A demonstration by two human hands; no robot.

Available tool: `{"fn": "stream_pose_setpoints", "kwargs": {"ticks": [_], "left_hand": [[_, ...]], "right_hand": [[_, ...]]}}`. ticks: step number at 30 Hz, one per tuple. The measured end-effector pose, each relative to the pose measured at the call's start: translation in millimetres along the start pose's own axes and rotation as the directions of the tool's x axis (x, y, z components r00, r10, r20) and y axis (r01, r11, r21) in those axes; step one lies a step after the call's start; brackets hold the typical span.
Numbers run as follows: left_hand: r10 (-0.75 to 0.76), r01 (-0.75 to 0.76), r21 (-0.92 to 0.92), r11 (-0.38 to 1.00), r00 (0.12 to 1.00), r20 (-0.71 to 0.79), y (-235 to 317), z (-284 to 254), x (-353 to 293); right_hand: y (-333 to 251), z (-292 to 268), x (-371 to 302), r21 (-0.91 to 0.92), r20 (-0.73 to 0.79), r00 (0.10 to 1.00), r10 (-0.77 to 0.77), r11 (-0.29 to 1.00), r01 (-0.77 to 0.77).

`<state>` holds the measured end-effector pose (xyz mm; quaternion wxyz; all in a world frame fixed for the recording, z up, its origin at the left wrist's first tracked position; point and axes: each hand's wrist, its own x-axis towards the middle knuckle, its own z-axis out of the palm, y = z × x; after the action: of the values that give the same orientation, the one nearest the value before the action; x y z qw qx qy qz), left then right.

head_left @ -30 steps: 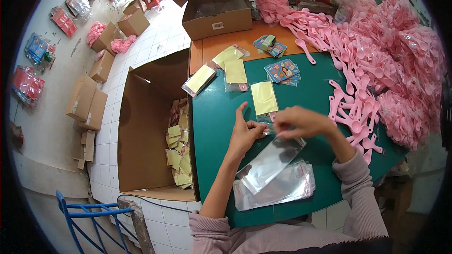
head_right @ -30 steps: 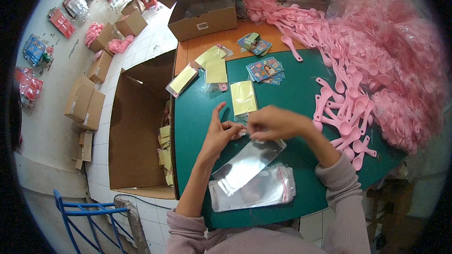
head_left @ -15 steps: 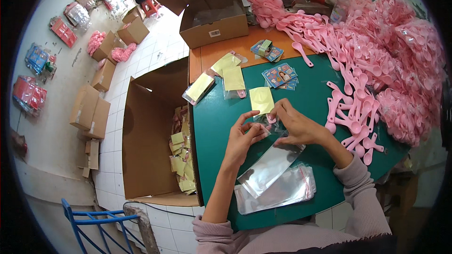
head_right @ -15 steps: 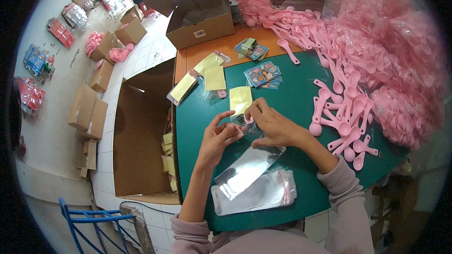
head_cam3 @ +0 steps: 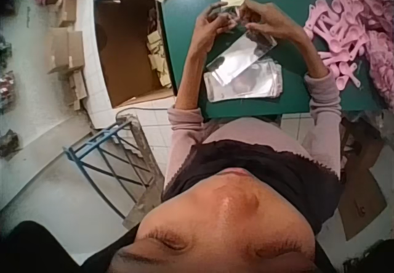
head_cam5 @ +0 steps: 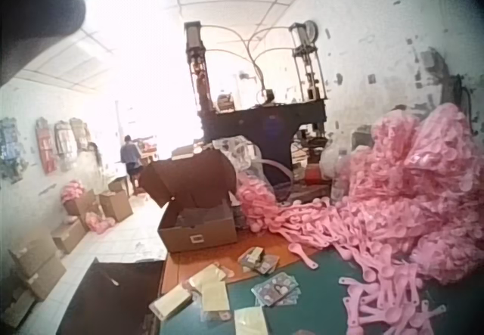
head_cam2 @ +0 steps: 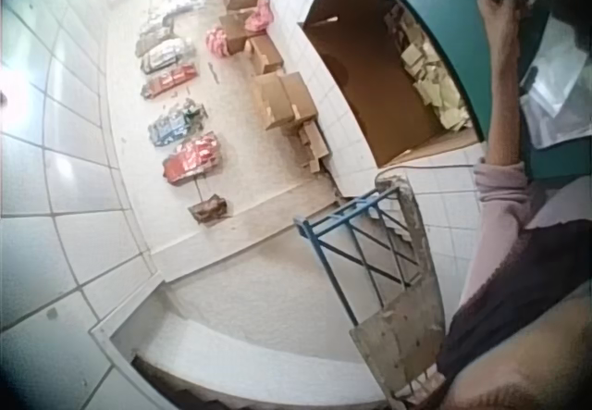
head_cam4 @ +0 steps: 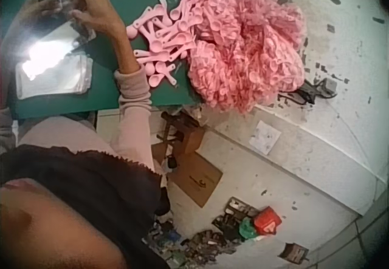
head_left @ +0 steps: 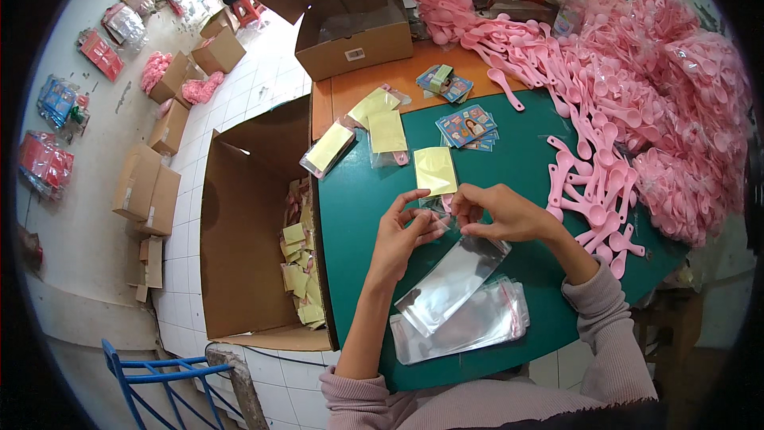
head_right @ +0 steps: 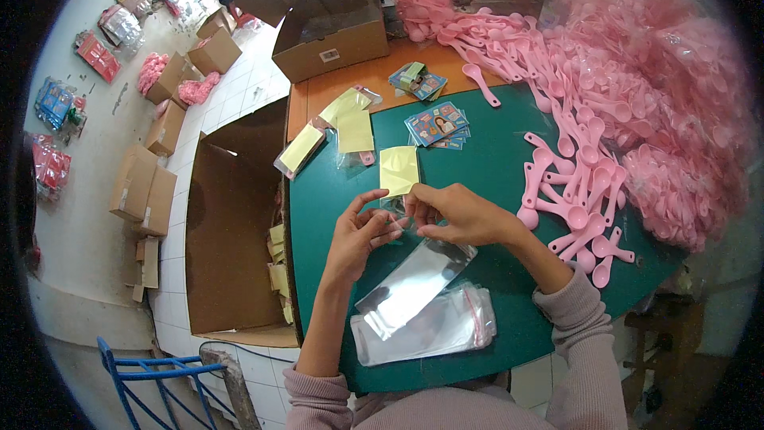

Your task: Pack pink plastic spoons and small cards into clear plastic bags and seal them with gold stickers.

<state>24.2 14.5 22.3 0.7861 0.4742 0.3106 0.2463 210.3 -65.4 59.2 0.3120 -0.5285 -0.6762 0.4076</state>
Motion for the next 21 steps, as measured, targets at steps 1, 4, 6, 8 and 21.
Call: {"fn": "stream_pose_setpoints", "kwargs": {"ticks": [1, 4, 6, 8, 21], "left_hand": [[-0.001, 0.001, 0.000, 1.000, 1.000, 0.001, -1, 0, 0], [-0.006, 0.007, 0.041, 0.999, 1.000, -0.019, -1, 0, -1], [0.001, -0.001, 0.002, 1.000, 1.000, -0.024, 2, 4, -2], [0.000, 0.000, 0.004, 1.000, 0.999, -0.033, 4, 4, -4], [-0.001, 0.003, -0.288, 0.958, 1.000, 0.007, -5, -4, -3]], "right_hand": [[1, -1, 0, 0.018, -0.013, 1.000, -0.020, 1.000, 0.020], [3, -11, -3, 0.075, -0.010, 0.999, -0.049, 0.996, 0.050], [7, -27, -8, 0.088, 0.012, 0.996, -0.088, 0.992, 0.087], [20, -46, -14, 0.171, 0.025, 0.998, -0.060, 0.984, 0.055], [8, -8, -3, -0.309, -0.312, 0.929, -0.199, 0.946, 0.099]]}}
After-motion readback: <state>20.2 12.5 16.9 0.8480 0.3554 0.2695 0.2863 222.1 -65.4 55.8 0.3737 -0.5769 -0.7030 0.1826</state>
